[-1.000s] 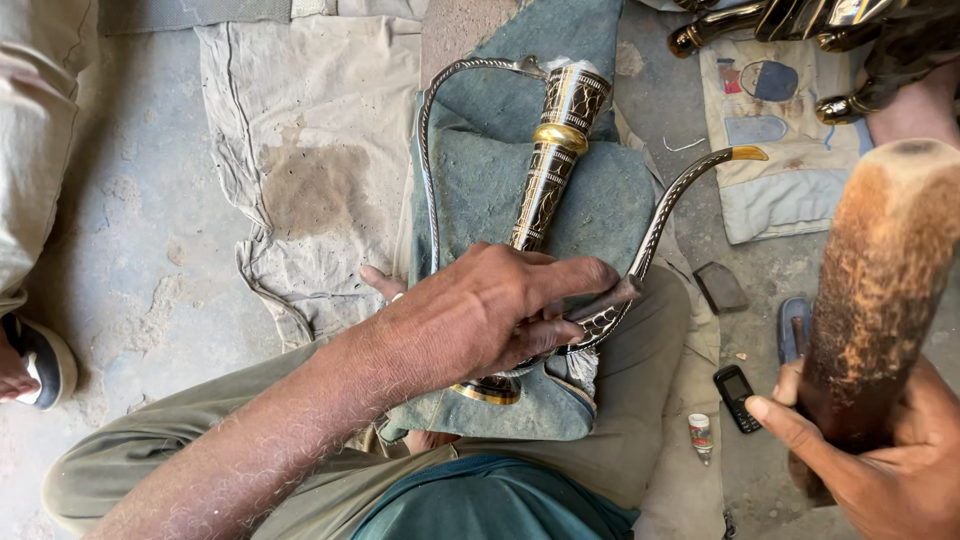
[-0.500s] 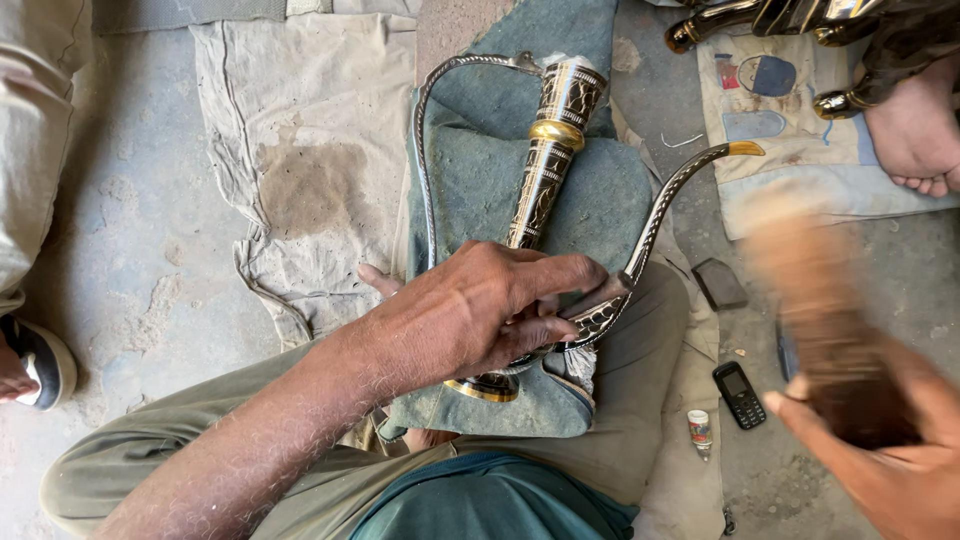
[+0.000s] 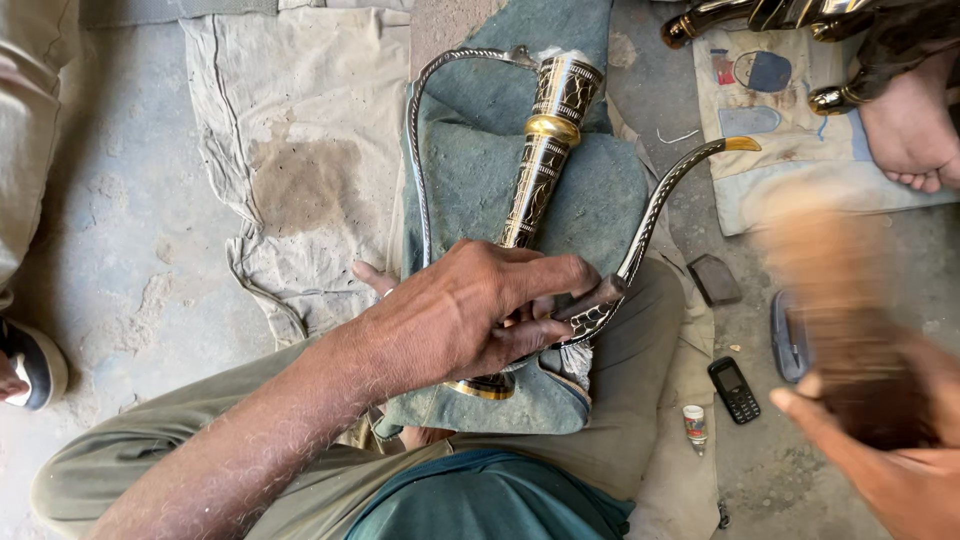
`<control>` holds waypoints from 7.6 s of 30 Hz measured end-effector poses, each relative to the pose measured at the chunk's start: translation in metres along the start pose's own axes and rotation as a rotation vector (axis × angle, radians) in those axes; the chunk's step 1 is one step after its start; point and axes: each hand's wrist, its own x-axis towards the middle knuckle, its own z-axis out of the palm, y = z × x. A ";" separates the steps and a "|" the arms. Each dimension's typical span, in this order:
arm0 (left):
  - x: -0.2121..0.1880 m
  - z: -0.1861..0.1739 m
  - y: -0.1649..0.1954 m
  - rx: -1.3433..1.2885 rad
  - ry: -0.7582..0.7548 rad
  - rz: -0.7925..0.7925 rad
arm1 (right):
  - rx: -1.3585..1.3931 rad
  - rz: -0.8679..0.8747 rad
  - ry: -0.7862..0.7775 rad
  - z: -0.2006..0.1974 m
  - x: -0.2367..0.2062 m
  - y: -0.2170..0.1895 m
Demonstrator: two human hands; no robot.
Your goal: The person holds a decorative metal hook-shaped object on a cloth pad and repeatedly strikes it with a wooden mallet. They adjust the object's position and orientation several times to work on different sections of the curved body.
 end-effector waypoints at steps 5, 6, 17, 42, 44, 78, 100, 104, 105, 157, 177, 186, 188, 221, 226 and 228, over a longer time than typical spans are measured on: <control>0.000 -0.002 0.000 -0.028 -0.072 -0.078 | 0.120 -0.176 0.063 0.000 -0.003 -0.001; 0.001 -0.004 0.004 -0.046 -0.065 -0.063 | 0.163 -0.243 0.074 0.002 -0.003 -0.001; -0.031 -0.006 0.029 -0.062 0.222 -0.085 | 1.032 0.018 -0.001 0.055 0.003 -0.009; -0.040 0.023 0.030 0.065 0.336 -0.152 | 0.193 -0.304 0.123 -0.035 0.003 -0.068; -0.041 0.023 0.029 0.053 0.319 -0.146 | 0.207 -0.295 0.132 -0.035 0.001 -0.069; -0.034 0.008 0.013 0.008 0.117 -0.072 | 0.323 -0.230 0.119 -0.003 0.000 -0.038; -0.029 0.002 0.013 0.015 0.036 -0.057 | 0.004 -0.331 0.200 0.011 -0.002 -0.018; -0.030 0.002 0.011 0.008 0.046 -0.038 | 0.010 -0.286 0.173 0.007 -0.001 -0.028; -0.030 0.002 0.011 0.010 0.058 -0.013 | -0.207 -0.381 0.192 0.006 -0.001 -0.031; 0.001 -0.007 0.001 -0.107 -0.046 -0.310 | 0.952 -0.235 0.115 0.049 -0.008 -0.035; 0.007 -0.005 -0.003 -0.018 -0.157 -0.186 | 0.422 -0.099 -0.022 0.013 0.019 0.023; 0.005 -0.001 -0.008 -0.077 -0.070 -0.047 | 0.209 -0.115 -0.087 0.005 0.018 0.018; 0.005 -0.001 -0.009 -0.062 -0.082 -0.058 | 0.033 -0.055 -0.140 0.003 0.021 0.010; -0.028 -0.013 0.011 -0.074 0.174 -0.153 | 1.299 -0.569 0.028 0.111 -0.024 -0.065; -0.031 -0.008 0.004 -0.051 0.169 -0.003 | 1.328 -0.336 -0.077 0.112 -0.012 -0.077; -0.031 -0.009 0.003 -0.098 0.103 -0.114 | 1.054 -0.355 0.229 0.089 -0.012 -0.065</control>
